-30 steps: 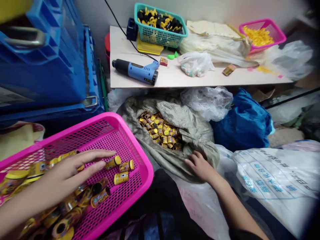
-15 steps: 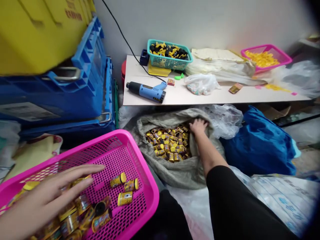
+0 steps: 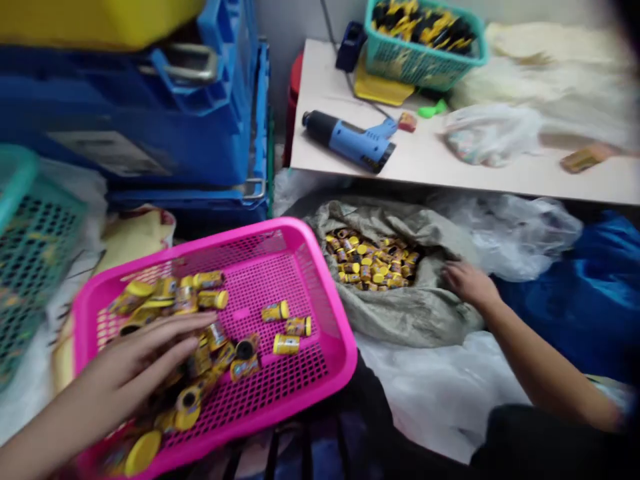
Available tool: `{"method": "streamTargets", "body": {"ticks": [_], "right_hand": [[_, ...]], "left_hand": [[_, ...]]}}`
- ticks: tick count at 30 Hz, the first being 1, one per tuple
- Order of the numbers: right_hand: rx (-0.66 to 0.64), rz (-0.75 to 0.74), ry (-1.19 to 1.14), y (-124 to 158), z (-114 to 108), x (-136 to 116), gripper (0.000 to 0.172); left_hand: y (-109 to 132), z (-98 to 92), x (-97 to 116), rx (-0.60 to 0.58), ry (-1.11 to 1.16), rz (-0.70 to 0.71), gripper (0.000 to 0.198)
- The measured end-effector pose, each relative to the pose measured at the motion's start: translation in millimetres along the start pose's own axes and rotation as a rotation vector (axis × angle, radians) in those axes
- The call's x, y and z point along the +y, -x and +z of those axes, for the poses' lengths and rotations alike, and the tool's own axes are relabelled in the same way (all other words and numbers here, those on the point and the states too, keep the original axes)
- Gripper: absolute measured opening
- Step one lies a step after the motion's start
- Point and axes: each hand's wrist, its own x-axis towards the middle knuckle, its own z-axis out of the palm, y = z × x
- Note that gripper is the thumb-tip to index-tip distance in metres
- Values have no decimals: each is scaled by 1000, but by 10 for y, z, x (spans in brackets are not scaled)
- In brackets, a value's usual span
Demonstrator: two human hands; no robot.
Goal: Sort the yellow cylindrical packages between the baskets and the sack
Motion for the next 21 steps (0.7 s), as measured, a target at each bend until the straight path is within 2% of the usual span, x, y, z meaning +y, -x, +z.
{"method": "streamTargets", "body": {"ticks": [2, 3, 5, 6, 7, 8, 9, 10, 12, 14, 16, 17, 19, 21], "right_hand": [[223, -3, -81, 44, -104, -354, 28], [337, -19, -122, 58, -196, -616, 37], [487, -96, -209, 117, -438, -1296, 51], [502, -194, -252, 175, -563, -1690, 49], [458, -320, -307, 250, -671, -2099, 39], [391, -587, -404, 338, -746, -2503, 26], [280, -816, -436, 430, -779, -2884, 20], [168, -917, -383, 517, -766, -3226, 22], [-56, -932, -177, 647, -629, -3747, 27], [-228, -829, 20, 696, -446, -4028, 22], [-336, -751, 91, 677, -339, -4096, 13], [-374, -730, 49, 656, -333, -4072, 11], [-459, -654, -199, 616, -396, -3962, 22], [-572, -504, -616, 604, -501, -3837, 38]], "left_hand": [[-20, -23, 58, -59, -18, 33, 35], [-36, -24, 84, -48, -43, 62, 36], [-54, 16, 146, -57, -93, 128, 37], [-52, 61, 188, -86, -112, 161, 37], [-44, 125, 238, -131, -136, 189, 37], [-34, 204, 291, -174, -175, 211, 36], [-24, 293, 341, -203, -230, 228, 36], [-20, 384, 384, -218, -294, 238, 36], [-32, 539, 433, -226, -393, 244, 34], [-64, 605, 429, -237, -355, 240, 25], [-89, 562, 391, -222, -146, 200, 20], [-91, 509, 369, -202, 6, 159, 20], [-66, 375, 332, -166, 320, 63, 23], [-17, 251, 321, -151, 543, 16, 32]]}}
